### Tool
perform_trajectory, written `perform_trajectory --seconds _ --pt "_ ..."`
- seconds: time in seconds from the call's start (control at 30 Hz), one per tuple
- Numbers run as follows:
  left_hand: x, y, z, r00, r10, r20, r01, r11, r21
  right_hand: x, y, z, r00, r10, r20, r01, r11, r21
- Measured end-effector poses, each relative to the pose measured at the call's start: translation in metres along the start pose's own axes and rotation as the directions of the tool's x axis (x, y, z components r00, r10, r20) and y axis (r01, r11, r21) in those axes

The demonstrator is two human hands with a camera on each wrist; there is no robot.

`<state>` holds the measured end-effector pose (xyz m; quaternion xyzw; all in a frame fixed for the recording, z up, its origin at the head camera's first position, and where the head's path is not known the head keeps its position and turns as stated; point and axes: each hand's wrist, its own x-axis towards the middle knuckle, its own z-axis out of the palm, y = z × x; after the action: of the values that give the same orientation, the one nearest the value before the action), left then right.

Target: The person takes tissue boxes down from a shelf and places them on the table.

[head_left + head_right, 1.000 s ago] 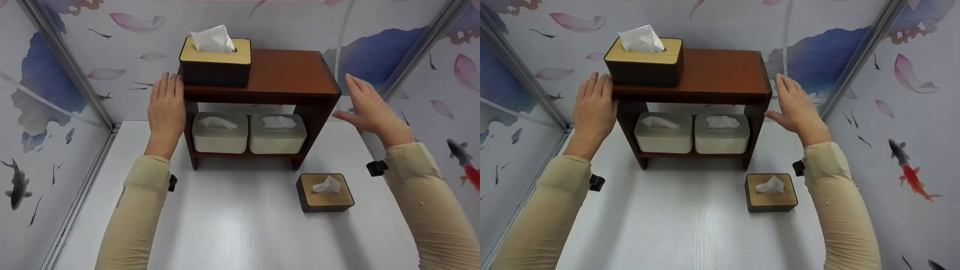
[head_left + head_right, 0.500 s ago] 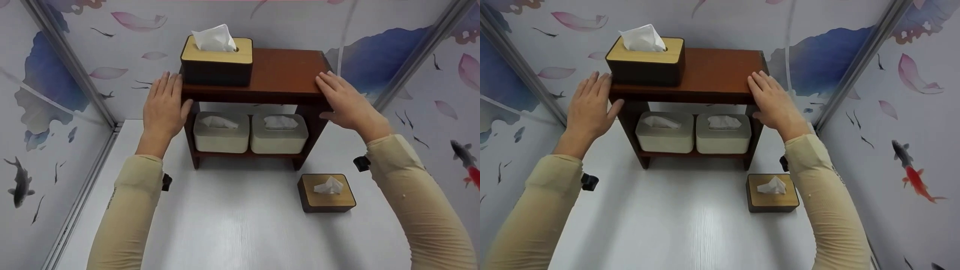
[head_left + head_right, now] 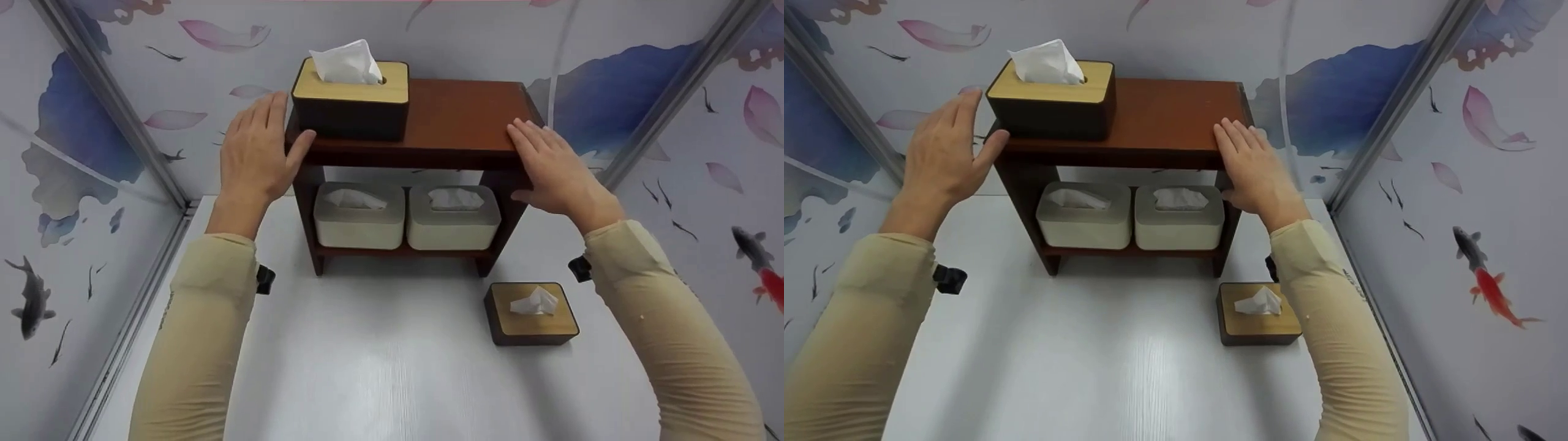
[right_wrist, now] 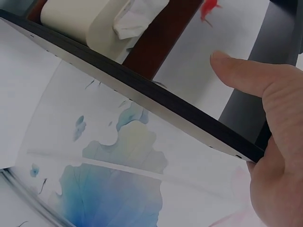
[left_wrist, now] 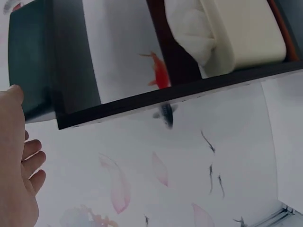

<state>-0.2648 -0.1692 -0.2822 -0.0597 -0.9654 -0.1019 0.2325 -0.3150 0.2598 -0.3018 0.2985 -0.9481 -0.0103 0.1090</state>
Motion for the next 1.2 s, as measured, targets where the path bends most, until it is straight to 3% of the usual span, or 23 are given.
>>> perform_trajectory --seconds 0.13,0.37,0.67,0.97,1.2 --pt "0.011 0.009 -0.01 0.999 0.009 0.036 -0.008 0.999 -0.031 0.001 0.0 0.003 1.0 0.019 -0.018 -0.019 1.0 -0.019" --pt "0.033 0.013 -0.02 0.982 -0.034 0.187 0.047 0.997 -0.067 0.001 -0.003 0.007 0.998 0.022 -0.053 -0.023 1.0 -0.019" --pt "0.056 0.012 -0.03 0.967 -0.051 0.251 0.078 0.992 -0.097 0.004 -0.008 0.008 0.997 0.028 -0.077 -0.031 0.999 -0.028" --pt "0.068 0.014 -0.039 0.928 -0.045 0.369 0.078 0.994 -0.075 0.004 -0.011 0.009 0.995 0.024 -0.096 -0.028 0.999 -0.04" --pt "0.074 0.019 -0.041 0.892 -0.029 0.45 0.099 0.986 -0.133 0.004 -0.014 0.011 0.995 0.022 -0.098 -0.027 0.998 -0.05"
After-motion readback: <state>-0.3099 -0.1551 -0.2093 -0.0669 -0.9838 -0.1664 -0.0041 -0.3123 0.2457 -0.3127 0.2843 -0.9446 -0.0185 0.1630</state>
